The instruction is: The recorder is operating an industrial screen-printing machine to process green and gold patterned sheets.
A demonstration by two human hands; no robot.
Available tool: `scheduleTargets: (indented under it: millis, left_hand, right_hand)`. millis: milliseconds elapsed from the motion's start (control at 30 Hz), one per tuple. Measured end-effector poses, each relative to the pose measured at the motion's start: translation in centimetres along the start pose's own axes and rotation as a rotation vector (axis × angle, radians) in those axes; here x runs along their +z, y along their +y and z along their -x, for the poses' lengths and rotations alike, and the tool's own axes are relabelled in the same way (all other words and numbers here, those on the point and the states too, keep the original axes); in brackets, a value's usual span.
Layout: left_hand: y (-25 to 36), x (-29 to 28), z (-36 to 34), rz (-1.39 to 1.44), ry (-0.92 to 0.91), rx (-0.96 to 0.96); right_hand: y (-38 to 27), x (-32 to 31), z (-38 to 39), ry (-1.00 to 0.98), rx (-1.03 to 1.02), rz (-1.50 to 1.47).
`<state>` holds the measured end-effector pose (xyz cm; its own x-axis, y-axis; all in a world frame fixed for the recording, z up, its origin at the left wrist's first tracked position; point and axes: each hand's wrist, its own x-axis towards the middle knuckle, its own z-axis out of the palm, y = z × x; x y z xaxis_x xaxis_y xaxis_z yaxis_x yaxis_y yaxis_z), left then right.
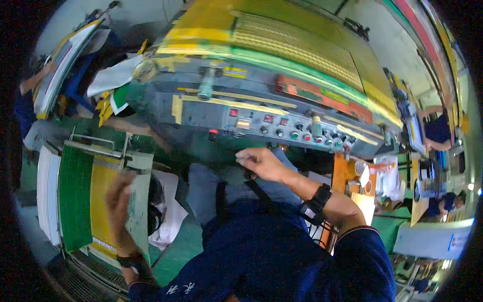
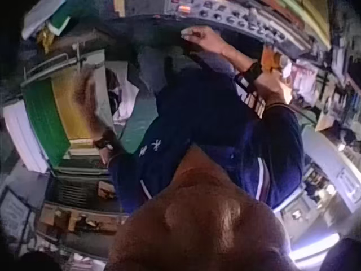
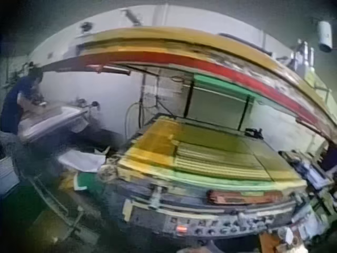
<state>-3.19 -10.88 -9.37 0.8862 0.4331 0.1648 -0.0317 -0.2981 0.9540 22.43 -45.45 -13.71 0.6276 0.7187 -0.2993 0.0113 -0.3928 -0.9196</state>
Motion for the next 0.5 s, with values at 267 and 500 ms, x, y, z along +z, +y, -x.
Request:
scheduleTargets:
  millis: [267,500]
  left_hand:
    - [-0.9,18.5,-1.7,0.427,-0.238,-0.238]
    - [-0.6,19.6,-6.4,0.303,-0.433,-0.274]
  right_hand:
    - [8.4,-6.9,0.3,0.381,0.310,-0.633]
    - [10.7,-7.6,-1.2,0.509,0.412,-0.817]
